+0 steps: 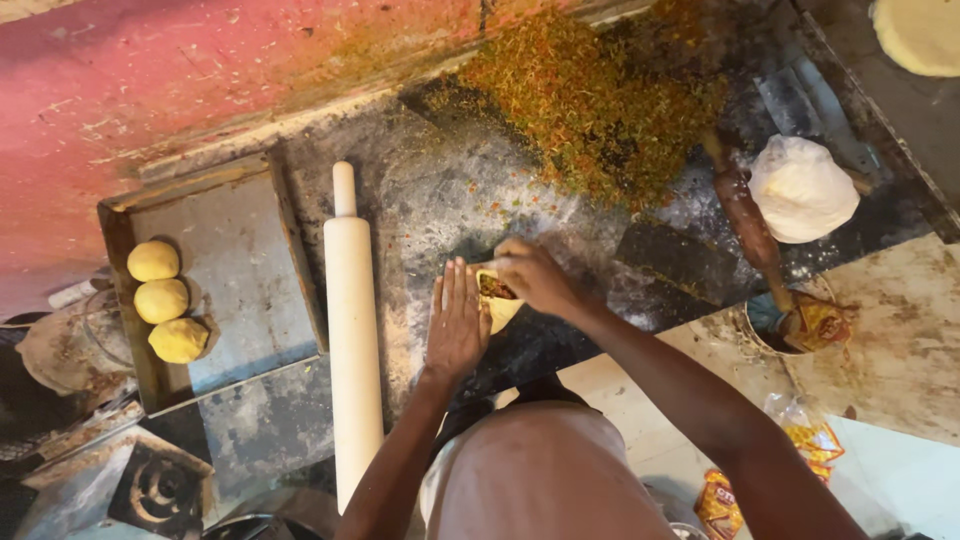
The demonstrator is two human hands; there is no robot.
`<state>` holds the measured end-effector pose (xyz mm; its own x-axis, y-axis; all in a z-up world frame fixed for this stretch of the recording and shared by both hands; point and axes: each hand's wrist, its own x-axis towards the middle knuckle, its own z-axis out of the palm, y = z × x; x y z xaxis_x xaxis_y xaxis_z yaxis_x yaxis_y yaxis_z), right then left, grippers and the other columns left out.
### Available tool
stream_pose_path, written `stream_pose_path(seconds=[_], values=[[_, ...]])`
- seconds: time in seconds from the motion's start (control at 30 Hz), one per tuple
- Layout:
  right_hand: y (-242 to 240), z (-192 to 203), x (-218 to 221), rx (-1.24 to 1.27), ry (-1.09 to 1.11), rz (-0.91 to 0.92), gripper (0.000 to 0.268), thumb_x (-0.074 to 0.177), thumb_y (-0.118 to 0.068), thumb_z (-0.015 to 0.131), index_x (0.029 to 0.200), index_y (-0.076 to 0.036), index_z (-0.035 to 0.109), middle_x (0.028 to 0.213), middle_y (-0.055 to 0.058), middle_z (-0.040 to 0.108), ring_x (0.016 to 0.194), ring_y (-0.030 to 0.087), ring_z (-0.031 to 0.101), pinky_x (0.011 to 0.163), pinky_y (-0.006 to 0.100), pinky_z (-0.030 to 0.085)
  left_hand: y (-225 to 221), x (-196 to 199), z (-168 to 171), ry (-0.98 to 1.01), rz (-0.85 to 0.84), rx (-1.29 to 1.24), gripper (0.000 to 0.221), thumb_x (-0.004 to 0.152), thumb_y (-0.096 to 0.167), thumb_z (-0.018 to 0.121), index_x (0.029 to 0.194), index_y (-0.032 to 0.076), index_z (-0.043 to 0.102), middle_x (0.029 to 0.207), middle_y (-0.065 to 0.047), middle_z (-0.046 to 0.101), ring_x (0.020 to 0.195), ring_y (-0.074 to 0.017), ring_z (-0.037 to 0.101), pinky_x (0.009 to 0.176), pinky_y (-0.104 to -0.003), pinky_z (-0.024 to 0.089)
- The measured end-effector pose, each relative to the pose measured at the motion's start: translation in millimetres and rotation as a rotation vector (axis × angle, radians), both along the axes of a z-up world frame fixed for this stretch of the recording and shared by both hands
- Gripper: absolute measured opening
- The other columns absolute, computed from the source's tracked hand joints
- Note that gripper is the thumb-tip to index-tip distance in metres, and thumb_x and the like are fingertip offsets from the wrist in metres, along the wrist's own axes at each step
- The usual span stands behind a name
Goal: The person fills dough with a vegetable mixture, rolls the dough flat with a rolling pin, and rotates the dough on a floured surface.
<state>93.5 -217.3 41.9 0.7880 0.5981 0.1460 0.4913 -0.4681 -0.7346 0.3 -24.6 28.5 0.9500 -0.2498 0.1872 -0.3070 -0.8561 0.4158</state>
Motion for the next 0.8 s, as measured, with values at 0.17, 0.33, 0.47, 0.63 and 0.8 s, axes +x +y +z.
stream_pose_path(seconds=[0.17, 0.33, 0.47, 0.63, 0.8], values=[[6, 23, -49, -0.149, -0.378, -0.075, 0.035, 0.08, 0.001, 0.062, 0.114, -0.002, 0.07, 0.125, 0.018, 0.067, 0.117, 0.038, 0.063, 0.095, 0.04, 0.052, -4, 6, 3, 0.046, -0.024, 0.058, 0.063, 0.105, 0.025, 0.043, 0.16, -0.002, 0.027, 0.168, -0.022, 0.023, 0.158, -0.0397, 0.018, 0.128, -0.052, 0.013], [-6, -2, -39, 0.043, -0.103, -0.188, 0.031, 0.091, 0.003, 0.057, 0.117, -0.007, 0.071, 0.129, 0.014, 0.067, 0.115, 0.03, 0.066, 0.101, 0.038, 0.053, 1, 7, 8, 0.069, -0.079, 0.092, 0.065, 0.101, 0.025, 0.048, 0.16, 0.005, 0.029, 0.168, -0.016, 0.024, 0.154, -0.0391, 0.021, 0.125, -0.054, 0.013], [-27, -21, -11, 0.072, -0.067, -0.131, 0.027, 0.096, -0.007, 0.068, 0.122, -0.003, 0.073, 0.121, 0.014, 0.07, 0.113, 0.03, 0.068, 0.097, 0.041, 0.053, 4, 9, 9, 0.039, -0.136, 0.094, 0.066, 0.1, 0.023, 0.049, 0.159, 0.002, 0.03, 0.168, -0.016, 0.027, 0.156, -0.035, 0.024, 0.127, -0.053, 0.016], [-22, -25, -7, -0.032, 0.239, -0.269, 0.021, 0.093, -0.015, 0.071, 0.111, -0.007, 0.078, 0.104, 0.011, 0.077, 0.096, 0.021, 0.073, 0.086, 0.035, 0.056, 8, 16, 13, -0.004, -0.189, 0.07, 0.062, 0.101, 0.024, 0.05, 0.156, 0.0, 0.035, 0.164, -0.018, 0.034, 0.154, -0.0353, 0.027, 0.126, -0.053, 0.018], [-18, -23, -16, 0.115, 0.188, -0.224, 0.024, 0.095, -0.01, 0.066, 0.117, -0.003, 0.071, 0.109, 0.013, 0.072, 0.099, 0.025, 0.069, 0.087, 0.036, 0.053, 10, 18, 16, 0.012, -0.201, 0.059, 0.061, 0.1, 0.024, 0.051, 0.155, 0.0, 0.036, 0.163, -0.018, 0.036, 0.154, -0.0351, 0.027, 0.126, -0.053, 0.018]])
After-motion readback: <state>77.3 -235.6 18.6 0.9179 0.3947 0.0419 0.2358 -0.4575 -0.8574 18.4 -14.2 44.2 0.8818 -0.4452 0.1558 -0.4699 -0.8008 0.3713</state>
